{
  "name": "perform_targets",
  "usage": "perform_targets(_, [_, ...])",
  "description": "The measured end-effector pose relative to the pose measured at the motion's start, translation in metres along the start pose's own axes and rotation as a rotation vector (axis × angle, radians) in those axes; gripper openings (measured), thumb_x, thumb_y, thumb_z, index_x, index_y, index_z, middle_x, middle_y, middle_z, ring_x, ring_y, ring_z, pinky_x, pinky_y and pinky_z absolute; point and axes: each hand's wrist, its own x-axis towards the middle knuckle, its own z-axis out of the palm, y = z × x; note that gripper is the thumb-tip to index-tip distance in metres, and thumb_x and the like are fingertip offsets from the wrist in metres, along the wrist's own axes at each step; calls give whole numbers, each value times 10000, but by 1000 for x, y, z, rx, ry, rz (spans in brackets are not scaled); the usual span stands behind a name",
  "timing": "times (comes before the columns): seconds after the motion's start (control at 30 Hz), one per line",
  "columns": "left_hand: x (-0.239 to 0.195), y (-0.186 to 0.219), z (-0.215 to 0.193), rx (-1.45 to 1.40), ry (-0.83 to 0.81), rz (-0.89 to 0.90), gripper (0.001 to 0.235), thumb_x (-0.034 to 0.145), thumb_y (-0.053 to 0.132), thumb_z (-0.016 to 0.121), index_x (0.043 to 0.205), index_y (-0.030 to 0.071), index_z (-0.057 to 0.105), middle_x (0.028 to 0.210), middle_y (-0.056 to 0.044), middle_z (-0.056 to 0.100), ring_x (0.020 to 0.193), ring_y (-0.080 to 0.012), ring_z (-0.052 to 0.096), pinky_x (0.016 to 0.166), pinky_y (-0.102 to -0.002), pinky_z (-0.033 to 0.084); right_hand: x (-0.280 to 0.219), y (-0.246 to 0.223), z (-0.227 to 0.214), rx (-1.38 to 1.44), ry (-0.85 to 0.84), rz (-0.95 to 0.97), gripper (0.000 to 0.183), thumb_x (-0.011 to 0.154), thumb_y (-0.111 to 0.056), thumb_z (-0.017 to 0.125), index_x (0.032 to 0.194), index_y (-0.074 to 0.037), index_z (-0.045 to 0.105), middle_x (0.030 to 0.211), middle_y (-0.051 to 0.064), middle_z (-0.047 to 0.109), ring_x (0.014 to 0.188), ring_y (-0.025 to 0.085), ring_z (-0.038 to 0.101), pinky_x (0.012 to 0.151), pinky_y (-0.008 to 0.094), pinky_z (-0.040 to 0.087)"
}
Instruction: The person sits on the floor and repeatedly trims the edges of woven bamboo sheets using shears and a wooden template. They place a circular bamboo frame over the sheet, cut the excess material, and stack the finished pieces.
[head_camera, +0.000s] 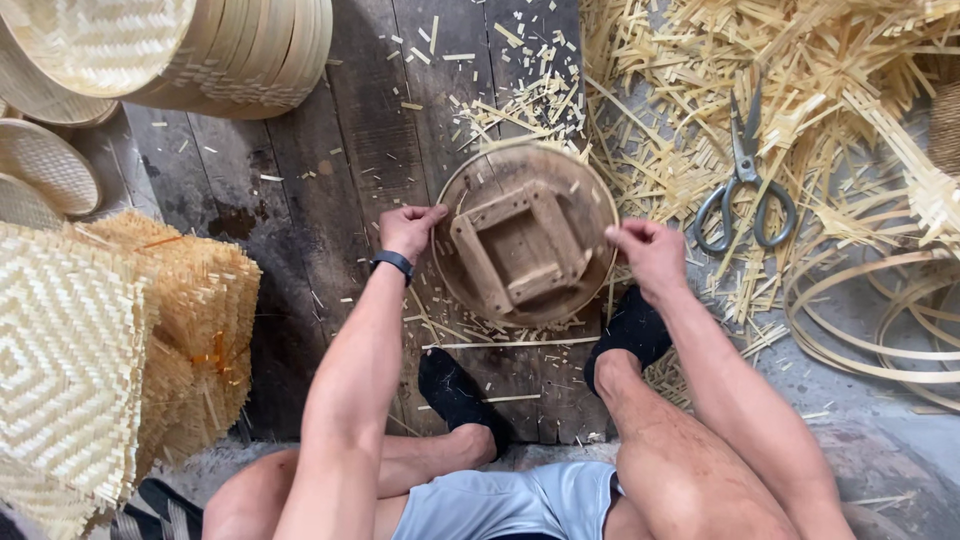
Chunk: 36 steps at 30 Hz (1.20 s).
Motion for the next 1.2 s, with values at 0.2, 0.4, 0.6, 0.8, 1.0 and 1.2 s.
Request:
perform_targets(0.2, [-105, -37, 27, -153, 33, -469, 563, 873, 230, 803, 1303, -53, 574, 1092, -172, 718, 815, -268, 723, 704, -391, 631, 0, 15, -13, 130, -163, 121, 330, 865, -49, 774, 1159, 45, 657, 975, 102, 721, 825, 174, 716, 760, 364, 656])
perform_targets(0.4, [-166, -64, 51, -635, -68, -476, 294, 860, 15, 761, 1116, -61, 637, 997, -144, 724, 835, -237, 742, 721, -365, 672, -7, 44, -9, 364, -169, 190, 140, 913, -4, 718, 1020, 18, 631, 978, 106, 717, 845, 198, 731, 736, 403, 673])
perform_targets(0.6, [-158, -69, 51, -540, -29, -445, 301, 866, 25, 784, 1091, -116, 643, 960, -168, 725, 774, -244, 736, 656, -349, 647, -1, 50, -9, 371, -124, 142, 112, 908, 13, 733, 968, 26, 639, 933, 132, 718, 792, 236, 733, 680, 413, 662])
perform_targets(0.8, [-170, -57, 58, -655, 18, -468, 352, 832, 83, 813, 1099, -36, 618, 885, -96, 697, 685, -173, 686, 601, -305, 622, -25, 12, -2, 295, -103, 117, 151, 878, -42, 765, 985, 2, 668, 966, 116, 709, 843, 218, 717, 707, 395, 655])
perform_targets(1.0, [-196, 19, 41, -449, 68, -342, 385, 808, 209, 891, 1040, 14, 653, 806, -55, 664, 615, -138, 561, 546, -273, 492, -67, -85, 26, -445, -122, -401, 382, 903, -248, 748, 1180, -4, 647, 1147, 155, 658, 997, 217, 682, 889, 362, 613])
perform_targets(1.2, [-237, 124, 6, 24, 272, 563, 441, 872, 295, 839, 1111, 10, 603, 1034, -113, 597, 860, -191, 626, 712, -333, 580, -86, -163, 67, 101, -676, -334, 581, 976, -405, 660, 1373, -18, 486, 1262, 83, 656, 1193, 202, 636, 1078, 394, 512])
